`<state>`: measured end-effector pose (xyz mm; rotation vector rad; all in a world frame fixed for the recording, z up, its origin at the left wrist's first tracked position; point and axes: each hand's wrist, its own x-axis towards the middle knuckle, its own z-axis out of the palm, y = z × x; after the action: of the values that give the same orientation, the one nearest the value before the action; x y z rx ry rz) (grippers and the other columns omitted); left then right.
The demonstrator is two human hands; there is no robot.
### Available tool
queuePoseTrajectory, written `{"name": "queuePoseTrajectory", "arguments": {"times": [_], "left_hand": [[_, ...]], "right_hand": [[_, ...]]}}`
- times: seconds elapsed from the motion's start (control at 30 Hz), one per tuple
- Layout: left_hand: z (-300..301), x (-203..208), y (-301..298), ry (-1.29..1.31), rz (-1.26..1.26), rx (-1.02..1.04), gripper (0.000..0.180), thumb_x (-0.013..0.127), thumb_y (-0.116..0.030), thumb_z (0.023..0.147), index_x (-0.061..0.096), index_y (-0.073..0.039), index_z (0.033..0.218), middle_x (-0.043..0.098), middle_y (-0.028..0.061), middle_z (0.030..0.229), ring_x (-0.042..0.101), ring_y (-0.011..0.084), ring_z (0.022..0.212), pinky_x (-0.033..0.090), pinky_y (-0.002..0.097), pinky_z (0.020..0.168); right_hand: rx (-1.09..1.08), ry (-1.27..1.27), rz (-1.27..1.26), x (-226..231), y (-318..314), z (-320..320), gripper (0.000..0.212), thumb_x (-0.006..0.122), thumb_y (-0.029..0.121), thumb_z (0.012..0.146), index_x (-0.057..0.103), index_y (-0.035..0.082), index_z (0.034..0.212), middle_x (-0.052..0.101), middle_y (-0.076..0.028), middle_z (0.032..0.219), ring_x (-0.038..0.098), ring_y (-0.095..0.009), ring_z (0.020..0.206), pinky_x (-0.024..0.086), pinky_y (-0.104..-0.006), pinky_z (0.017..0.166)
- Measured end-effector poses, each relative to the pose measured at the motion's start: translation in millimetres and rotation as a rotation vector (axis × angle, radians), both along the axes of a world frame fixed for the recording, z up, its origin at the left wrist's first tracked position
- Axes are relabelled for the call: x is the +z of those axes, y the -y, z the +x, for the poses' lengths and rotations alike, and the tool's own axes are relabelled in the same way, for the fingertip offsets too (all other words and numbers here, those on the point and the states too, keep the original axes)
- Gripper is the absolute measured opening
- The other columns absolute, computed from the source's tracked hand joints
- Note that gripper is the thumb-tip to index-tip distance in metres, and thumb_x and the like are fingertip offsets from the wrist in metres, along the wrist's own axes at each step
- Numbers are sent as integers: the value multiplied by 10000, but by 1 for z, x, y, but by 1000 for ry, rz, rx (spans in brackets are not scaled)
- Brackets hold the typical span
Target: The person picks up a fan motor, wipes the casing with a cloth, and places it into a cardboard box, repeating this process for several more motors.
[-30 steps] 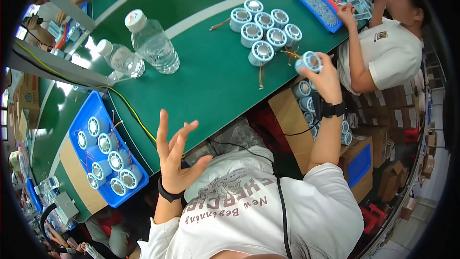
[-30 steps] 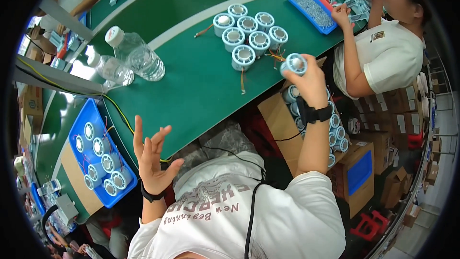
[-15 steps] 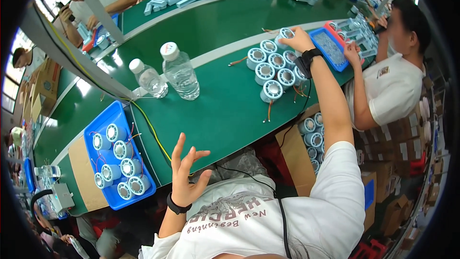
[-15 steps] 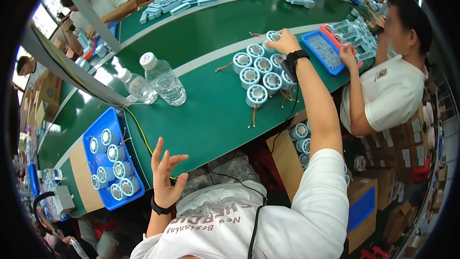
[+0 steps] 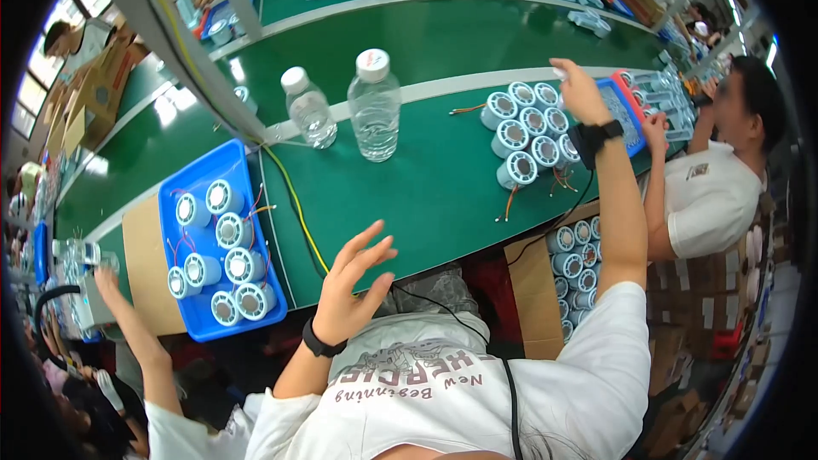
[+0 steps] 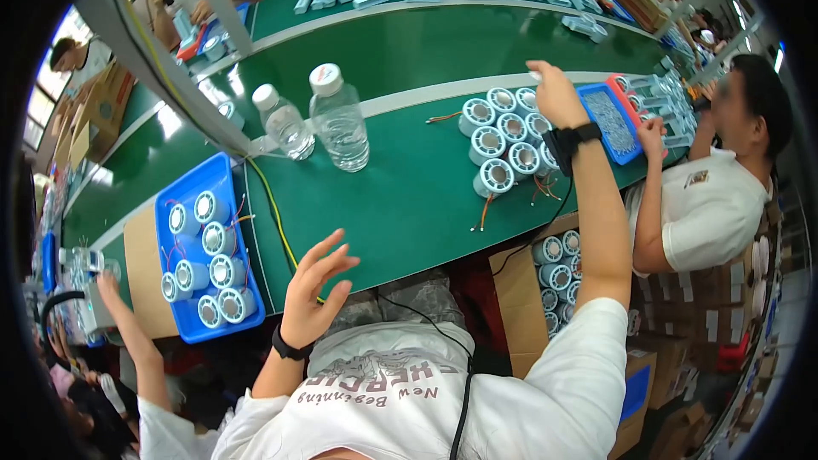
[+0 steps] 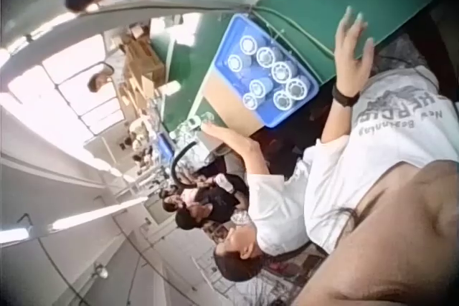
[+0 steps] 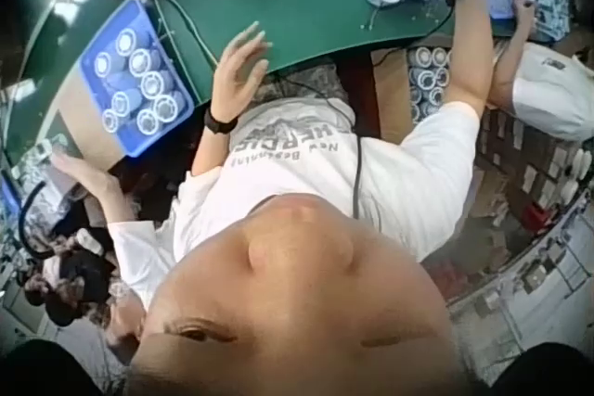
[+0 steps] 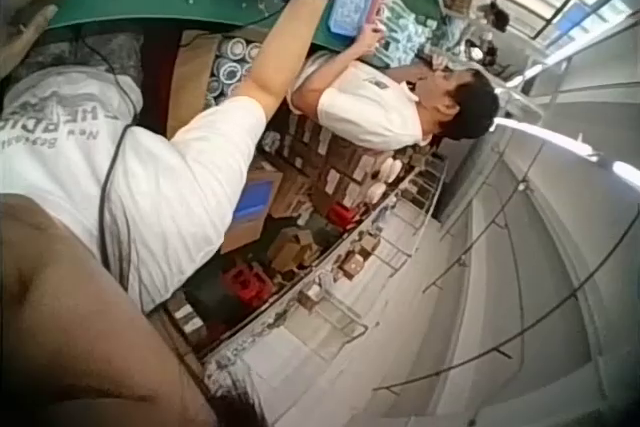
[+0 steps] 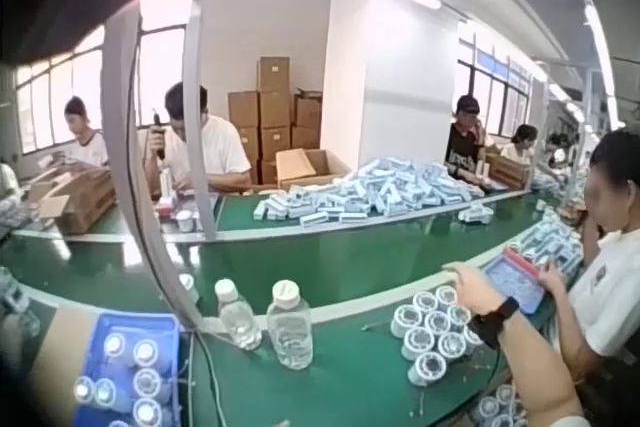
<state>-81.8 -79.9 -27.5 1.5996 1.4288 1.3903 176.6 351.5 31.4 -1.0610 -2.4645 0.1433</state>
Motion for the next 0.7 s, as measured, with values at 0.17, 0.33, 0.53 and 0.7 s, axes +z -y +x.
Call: {"name": "queuePoseTrajectory", "arguments": {"times": [0.17,0.33,0.53,0.7], "left_hand": [[19,29,-38,462,-92,43,526,619,-77,908,411,15,1382,436,184,1401,553,257,1185,454,356,994],[20,41,-53,868,-28,-32,361,626,-180,934,561,-15,1248,617,64,1071,628,130,920,497,247,761],[-3,36,-24,932,-148,-6,222,632,-195,935,647,-29,1082,577,-36,785,600,73,794,452,194,578],[-3,26,5,720,-90,393,257,626,-211,936,665,28,1021,546,3,786,547,81,761,399,180,565]], "right_hand": [[375,-397,-770,75,180,-87,302,489,88,973,532,14,1262,639,-75,1085,620,-129,958,496,-251,816],[731,-282,-574,72,247,-118,390,572,127,945,505,28,1317,634,-104,1111,609,-182,1017,481,-294,884],[454,-415,-201,31,199,-164,610,714,251,853,459,30,1362,601,-138,1199,576,-245,1105,464,-342,929],[387,-360,-501,-39,172,-196,835,821,399,707,458,-3,1343,592,-146,1220,603,-255,1050,486,-352,899]]}}
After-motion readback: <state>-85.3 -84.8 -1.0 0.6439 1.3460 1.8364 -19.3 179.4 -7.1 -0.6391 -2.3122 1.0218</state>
